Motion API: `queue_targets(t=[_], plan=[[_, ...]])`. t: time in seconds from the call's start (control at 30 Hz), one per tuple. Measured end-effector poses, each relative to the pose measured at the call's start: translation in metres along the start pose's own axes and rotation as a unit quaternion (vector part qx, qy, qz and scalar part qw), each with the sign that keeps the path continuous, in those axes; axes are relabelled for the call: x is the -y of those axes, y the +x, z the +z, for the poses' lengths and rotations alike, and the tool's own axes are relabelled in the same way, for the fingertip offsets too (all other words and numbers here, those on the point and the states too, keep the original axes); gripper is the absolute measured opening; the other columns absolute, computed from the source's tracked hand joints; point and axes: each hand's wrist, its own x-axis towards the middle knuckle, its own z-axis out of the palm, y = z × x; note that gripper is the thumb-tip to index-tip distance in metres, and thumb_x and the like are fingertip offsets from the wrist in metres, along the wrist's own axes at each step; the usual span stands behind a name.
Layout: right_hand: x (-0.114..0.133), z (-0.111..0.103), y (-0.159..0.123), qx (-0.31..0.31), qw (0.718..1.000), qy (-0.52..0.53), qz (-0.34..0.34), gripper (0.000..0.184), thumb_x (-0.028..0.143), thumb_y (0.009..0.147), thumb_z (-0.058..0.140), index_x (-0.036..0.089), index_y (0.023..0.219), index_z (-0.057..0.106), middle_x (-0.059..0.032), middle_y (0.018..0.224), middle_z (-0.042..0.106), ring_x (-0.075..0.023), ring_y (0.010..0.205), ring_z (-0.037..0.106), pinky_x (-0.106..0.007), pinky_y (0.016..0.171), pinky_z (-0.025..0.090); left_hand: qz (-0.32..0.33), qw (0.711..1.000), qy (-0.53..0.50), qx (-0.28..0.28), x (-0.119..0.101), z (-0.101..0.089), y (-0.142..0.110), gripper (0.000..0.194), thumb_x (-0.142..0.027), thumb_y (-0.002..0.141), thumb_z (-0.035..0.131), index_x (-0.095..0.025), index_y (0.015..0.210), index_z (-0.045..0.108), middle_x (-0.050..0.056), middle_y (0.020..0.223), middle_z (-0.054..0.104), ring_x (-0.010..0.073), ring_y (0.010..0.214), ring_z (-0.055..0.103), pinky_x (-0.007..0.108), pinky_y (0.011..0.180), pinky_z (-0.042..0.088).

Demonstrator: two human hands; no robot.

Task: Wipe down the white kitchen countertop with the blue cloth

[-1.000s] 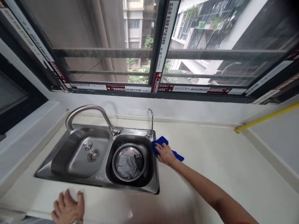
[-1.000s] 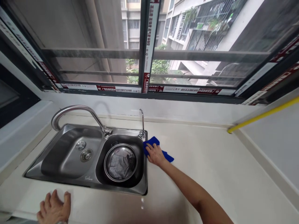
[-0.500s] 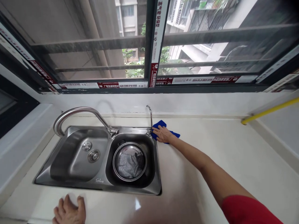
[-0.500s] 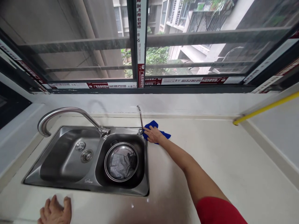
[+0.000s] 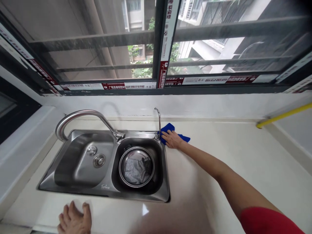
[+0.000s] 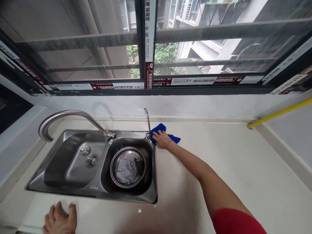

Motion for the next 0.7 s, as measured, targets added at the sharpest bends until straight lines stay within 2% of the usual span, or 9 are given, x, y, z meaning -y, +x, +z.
queue_targets(t=[0.17,0.43,0.57,0.7], plan=[[-0.005,-0.005,0.005,0.004,1.000,-0.008,-0.020,0.047,0.037,0.087,0.051,0.019,0.130,0.057,-0.0107,0.151,0.047,-0.0362,0.114,0.042,-0.045,0.087,0.035,-0.002,1.000,0.011,0.002,0.003,0.003,0.001,0.084,-0.069,0.087,0.020,-0.015,0.149,0.038,0.017,0.163,0.033,0.0355,0.152,0.024,0.057,0.124,0.019],[-0.005,-0.005,0.007,-0.010,0.999,0.011,-0.038,0.048,0.034,0.085,0.052,0.015,0.130,0.058,-0.0132,0.149,0.049,-0.0369,0.128,0.035,-0.047,0.095,0.033,-0.001,1.000,0.007,-0.005,-0.002,0.001,0.000,0.084,-0.067,0.086,0.022,-0.013,0.149,0.038,0.019,0.162,0.033,0.0367,0.152,0.023,0.058,0.124,0.019],[-0.009,-0.008,0.013,-0.010,0.998,0.029,-0.047,0.049,0.035,0.085,0.052,0.016,0.130,0.058,-0.0102,0.152,0.047,-0.0377,0.129,0.034,-0.049,0.096,0.032,0.007,1.000,0.015,-0.002,-0.005,0.000,0.000,0.087,-0.067,0.086,0.019,-0.011,0.149,0.038,0.020,0.162,0.034,0.0379,0.151,0.024,0.058,0.124,0.019],[-0.011,-0.010,0.018,-0.001,0.998,0.038,-0.045,0.047,0.035,0.085,0.052,0.019,0.129,0.059,-0.0085,0.147,0.052,-0.0374,0.129,0.034,-0.048,0.096,0.032,0.005,1.000,0.017,-0.007,-0.008,-0.001,0.000,0.088,-0.069,0.085,0.018,-0.011,0.149,0.039,0.020,0.161,0.035,0.0374,0.151,0.025,0.058,0.124,0.020]])
